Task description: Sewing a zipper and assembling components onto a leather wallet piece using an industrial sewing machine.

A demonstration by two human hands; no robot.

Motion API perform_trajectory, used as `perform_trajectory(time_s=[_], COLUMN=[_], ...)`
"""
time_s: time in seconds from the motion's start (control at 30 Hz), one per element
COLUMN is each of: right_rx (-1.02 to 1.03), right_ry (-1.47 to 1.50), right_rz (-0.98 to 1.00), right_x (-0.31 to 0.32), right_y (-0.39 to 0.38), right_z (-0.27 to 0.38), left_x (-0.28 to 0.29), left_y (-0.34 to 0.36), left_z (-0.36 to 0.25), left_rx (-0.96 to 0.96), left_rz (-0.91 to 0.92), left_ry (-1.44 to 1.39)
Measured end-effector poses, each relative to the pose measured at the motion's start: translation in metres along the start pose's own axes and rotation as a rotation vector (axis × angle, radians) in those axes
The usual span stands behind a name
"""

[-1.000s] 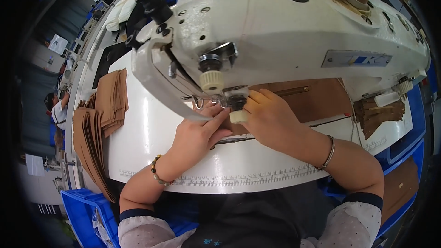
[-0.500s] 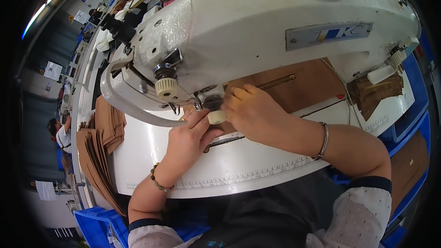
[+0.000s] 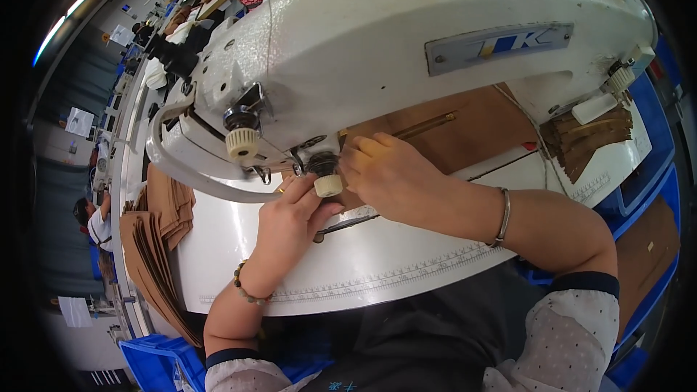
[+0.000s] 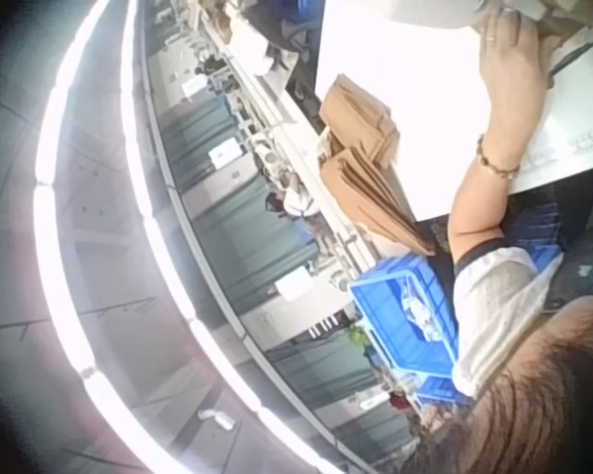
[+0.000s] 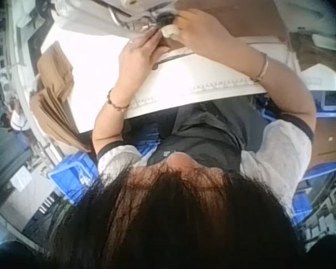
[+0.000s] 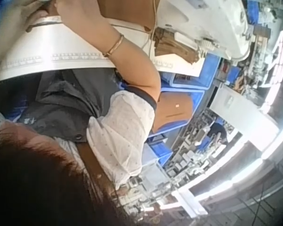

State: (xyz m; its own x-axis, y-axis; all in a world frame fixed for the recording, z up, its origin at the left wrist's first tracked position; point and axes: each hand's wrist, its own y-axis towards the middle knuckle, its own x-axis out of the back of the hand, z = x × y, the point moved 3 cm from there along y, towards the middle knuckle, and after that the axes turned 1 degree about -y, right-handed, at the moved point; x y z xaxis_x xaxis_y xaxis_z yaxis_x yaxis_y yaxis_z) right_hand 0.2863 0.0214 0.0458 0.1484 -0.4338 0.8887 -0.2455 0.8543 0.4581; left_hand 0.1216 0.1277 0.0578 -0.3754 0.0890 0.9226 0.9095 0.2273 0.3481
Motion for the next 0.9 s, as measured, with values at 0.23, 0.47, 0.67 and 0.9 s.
perform_trajectory(time_s=[0.23, 0.47, 0.67, 0.9], right_rx=[0.027, 0.006, 0.02, 0.027], right_ry=[-0.034, -0.031, -0.008, -0.073], right_rz=[-0.01, -0.023, -0.064, -0.151], right_x=[0.0, 0.001, -0.005, 0.085], right_y=[-0.002, -0.001, -0.002, -0.003], right_z=[-0.001, -0.002, -0.006, 0.009], left_x=[0.0, -0.001, -0.004, -0.008], left_y=[0.002, 0.002, 0.0, -0.003], left_z=[0.0, 0.001, 0.005, 0.002], left_rx=[-0.036, -0.025, -0.044, 0.022], left_rz=[-0.026, -0.024, -0.041, -0.06], left_ry=[-0.013, -0.005, 0.003, -0.101])
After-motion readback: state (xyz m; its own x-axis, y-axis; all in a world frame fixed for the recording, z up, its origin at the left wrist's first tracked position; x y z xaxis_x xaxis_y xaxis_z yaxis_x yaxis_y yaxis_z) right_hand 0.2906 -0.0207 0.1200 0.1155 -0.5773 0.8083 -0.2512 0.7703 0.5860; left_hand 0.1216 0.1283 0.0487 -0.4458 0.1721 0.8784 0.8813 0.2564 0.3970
